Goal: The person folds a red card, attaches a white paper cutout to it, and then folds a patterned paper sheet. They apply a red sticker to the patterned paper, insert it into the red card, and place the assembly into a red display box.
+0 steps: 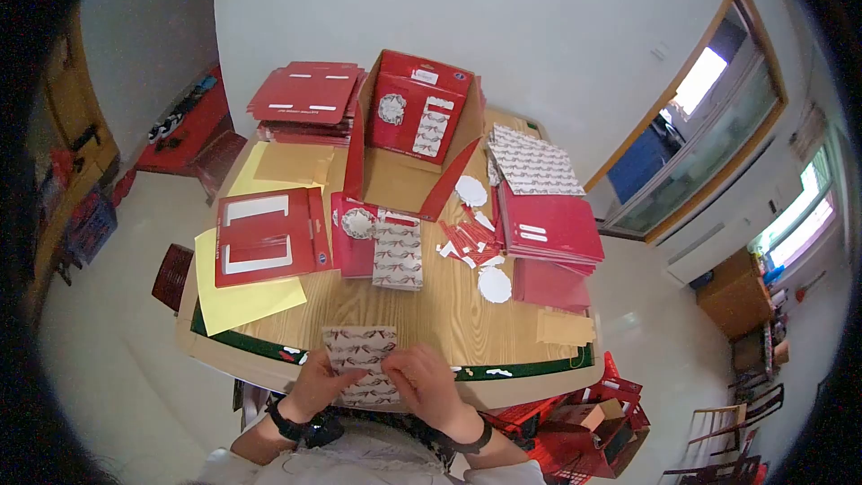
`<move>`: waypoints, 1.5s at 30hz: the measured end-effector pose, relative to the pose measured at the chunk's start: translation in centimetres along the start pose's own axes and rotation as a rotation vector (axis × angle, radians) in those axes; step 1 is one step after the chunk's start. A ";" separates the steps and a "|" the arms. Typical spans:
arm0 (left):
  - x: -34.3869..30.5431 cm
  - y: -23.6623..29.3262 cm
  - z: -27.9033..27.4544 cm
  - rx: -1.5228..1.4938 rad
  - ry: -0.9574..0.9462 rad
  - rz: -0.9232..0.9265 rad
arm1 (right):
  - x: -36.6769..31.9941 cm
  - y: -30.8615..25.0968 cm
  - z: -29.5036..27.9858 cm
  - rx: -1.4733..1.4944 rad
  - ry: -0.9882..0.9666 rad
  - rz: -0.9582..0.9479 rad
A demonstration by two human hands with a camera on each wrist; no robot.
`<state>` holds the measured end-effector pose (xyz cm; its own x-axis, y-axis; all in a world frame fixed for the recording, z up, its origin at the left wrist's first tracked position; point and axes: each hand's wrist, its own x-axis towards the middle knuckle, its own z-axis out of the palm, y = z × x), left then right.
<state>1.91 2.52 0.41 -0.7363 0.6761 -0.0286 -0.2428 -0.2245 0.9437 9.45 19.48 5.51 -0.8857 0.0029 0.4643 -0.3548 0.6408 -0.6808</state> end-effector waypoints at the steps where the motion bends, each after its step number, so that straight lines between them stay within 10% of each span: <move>1: -0.1 0.4 0.0 0.077 -0.010 0.013 | 0.1 0.0 -0.1 -0.025 -0.008 -0.048; 45: -0.3 0.5 0.6 0.319 -0.094 0.108 | 0.2 -0.9 -0.4 0.006 -0.014 0.045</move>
<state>2.42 2.67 1.07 -0.6817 0.7256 0.0935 0.0541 -0.0775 0.9955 9.68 19.20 6.41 -0.9049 0.0215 0.4251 -0.3158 0.6359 -0.7042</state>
